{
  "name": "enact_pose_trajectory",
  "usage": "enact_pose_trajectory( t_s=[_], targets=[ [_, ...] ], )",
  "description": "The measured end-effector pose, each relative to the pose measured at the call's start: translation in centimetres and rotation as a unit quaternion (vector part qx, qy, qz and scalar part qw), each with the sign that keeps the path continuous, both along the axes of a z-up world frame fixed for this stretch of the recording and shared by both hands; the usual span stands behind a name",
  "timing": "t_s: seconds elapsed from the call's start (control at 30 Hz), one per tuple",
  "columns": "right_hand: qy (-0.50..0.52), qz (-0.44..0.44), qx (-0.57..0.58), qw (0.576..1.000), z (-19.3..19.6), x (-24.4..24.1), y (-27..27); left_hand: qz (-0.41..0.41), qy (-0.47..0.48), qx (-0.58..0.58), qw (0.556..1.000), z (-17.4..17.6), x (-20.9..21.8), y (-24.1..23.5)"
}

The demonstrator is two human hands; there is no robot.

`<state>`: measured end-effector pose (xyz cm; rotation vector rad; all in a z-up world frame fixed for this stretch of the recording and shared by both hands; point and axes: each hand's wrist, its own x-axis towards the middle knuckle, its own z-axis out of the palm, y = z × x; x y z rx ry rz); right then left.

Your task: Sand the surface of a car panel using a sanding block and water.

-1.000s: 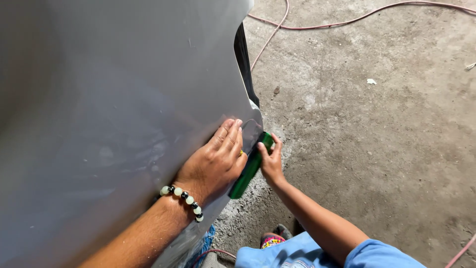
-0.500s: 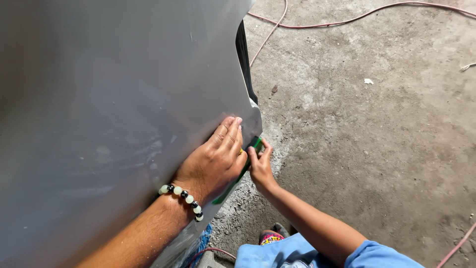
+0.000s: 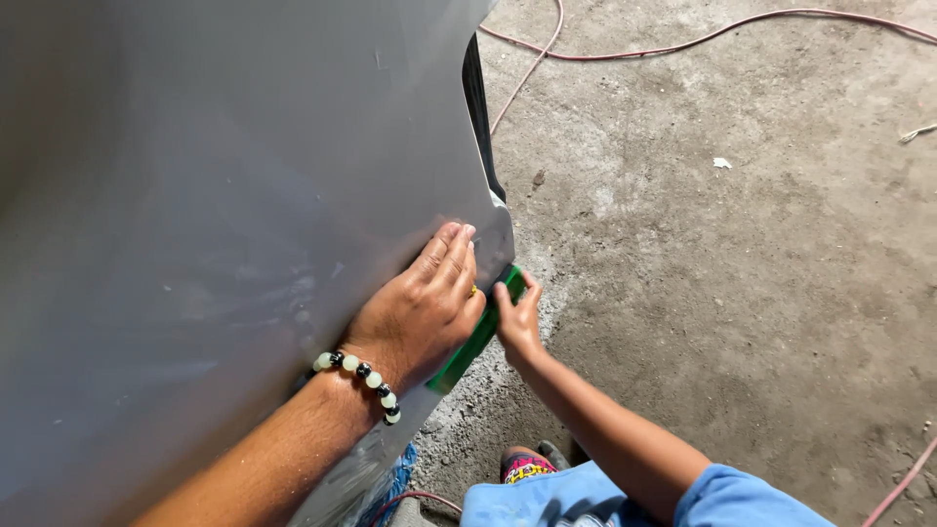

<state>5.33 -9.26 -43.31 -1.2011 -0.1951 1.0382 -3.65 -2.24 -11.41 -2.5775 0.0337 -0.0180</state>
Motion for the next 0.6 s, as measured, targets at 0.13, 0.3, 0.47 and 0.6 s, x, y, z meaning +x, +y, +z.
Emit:
enact_pose_trajectory(
  t_s=[0.13, 0.3, 0.47, 0.6],
  targets=[
    [-0.036, 0.017, 0.034, 0.999, 3.4, -3.0, -1.3, 0.018, 0.024, 0.003, 1.0, 0.1, 0.3, -0.4],
    [-0.015, -0.023, -0.018, 0.999, -2.8, -0.4, 0.8, -0.005, -0.024, -0.01, 1.0, -0.9, 0.2, 0.6],
    [-0.082, 0.0, 0.014, 0.997, 2.8, -4.8, -2.2, 0.017, -0.002, -0.061, 0.998, -1.1, 0.1, -0.4],
    [-0.038, -0.02, 0.027, 0.999, 2.4, -4.0, 0.0, -0.005, -0.009, -0.105, 0.994, -0.1, 0.0, 0.1]
  ],
)
